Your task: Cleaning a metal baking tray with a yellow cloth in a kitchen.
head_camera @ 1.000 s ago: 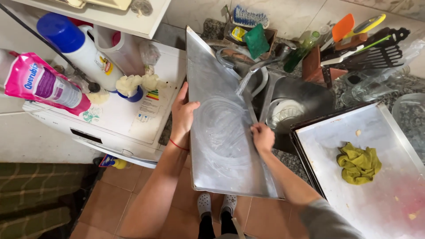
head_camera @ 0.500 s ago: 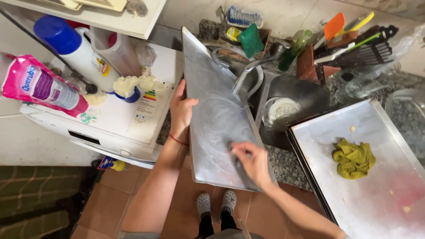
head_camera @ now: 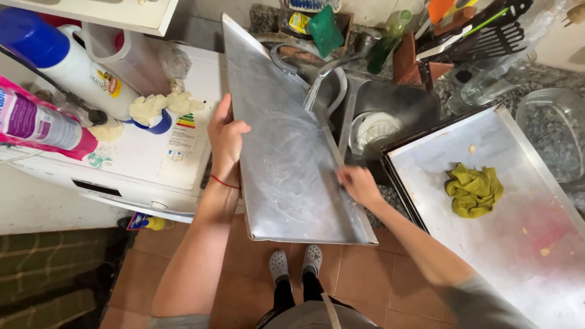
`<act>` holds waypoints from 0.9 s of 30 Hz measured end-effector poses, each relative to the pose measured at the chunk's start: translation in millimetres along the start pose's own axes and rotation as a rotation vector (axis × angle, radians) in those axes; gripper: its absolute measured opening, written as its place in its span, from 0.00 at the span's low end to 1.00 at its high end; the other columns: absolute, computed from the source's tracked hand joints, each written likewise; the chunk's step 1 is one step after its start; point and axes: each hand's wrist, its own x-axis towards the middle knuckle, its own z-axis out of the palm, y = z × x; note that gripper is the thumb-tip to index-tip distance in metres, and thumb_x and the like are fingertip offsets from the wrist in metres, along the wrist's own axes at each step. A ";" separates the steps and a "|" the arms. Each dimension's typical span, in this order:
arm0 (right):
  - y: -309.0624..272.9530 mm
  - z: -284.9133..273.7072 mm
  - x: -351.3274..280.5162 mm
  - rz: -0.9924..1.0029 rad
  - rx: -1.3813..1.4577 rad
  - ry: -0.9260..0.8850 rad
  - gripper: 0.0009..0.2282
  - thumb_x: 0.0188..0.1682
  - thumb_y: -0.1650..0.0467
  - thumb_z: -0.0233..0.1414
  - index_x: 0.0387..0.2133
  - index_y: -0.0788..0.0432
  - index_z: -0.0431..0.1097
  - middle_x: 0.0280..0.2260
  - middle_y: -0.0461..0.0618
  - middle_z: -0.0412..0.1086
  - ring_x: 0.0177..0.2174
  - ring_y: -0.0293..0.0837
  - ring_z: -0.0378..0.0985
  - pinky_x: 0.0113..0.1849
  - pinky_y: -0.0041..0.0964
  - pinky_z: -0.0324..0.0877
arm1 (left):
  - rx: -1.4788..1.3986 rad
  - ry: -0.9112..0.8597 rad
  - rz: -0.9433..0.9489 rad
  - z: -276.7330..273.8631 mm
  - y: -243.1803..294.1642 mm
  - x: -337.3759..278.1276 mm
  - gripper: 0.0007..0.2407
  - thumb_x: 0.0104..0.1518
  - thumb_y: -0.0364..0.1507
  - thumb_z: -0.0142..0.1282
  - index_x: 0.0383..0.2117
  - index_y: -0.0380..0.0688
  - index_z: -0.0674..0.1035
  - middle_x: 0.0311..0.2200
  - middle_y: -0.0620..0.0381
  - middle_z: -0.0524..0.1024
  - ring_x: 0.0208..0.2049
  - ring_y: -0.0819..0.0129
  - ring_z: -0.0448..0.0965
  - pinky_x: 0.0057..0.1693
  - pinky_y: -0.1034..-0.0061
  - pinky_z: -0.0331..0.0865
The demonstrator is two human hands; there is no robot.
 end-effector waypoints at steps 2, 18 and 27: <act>9.6 -24.3 -53.3 -0.024 0.033 -0.108 0.09 0.45 0.71 0.59 0.39 0.58 0.77 0.29 0.57 0.76 0.29 0.52 0.82 0.33 0.43 0.74 | -0.022 -0.017 0.020 -1.4 -2.5 -2.5 0.34 0.45 0.14 0.47 0.66 0.27 0.61 0.59 0.48 0.72 0.56 0.66 0.73 0.57 0.81 0.67; 1.3 12.8 31.9 0.004 -0.165 0.141 0.04 0.44 0.73 0.56 0.31 0.55 0.77 0.28 0.54 0.77 0.31 0.58 0.80 0.32 0.50 0.73 | 0.081 0.053 -0.019 -9.7 6.4 -16.6 0.33 0.46 0.13 0.49 0.66 0.29 0.64 0.55 0.48 0.75 0.47 0.69 0.76 0.49 0.82 0.70; -31.4 3.9 -96.7 0.189 0.007 0.125 0.06 0.45 0.73 0.59 0.34 0.56 0.80 0.30 0.51 0.80 0.27 0.47 0.84 0.32 0.39 0.77 | 0.002 0.107 0.002 -0.2 8.1 -19.4 0.32 0.45 0.13 0.48 0.64 0.27 0.67 0.52 0.48 0.77 0.44 0.70 0.77 0.45 0.82 0.71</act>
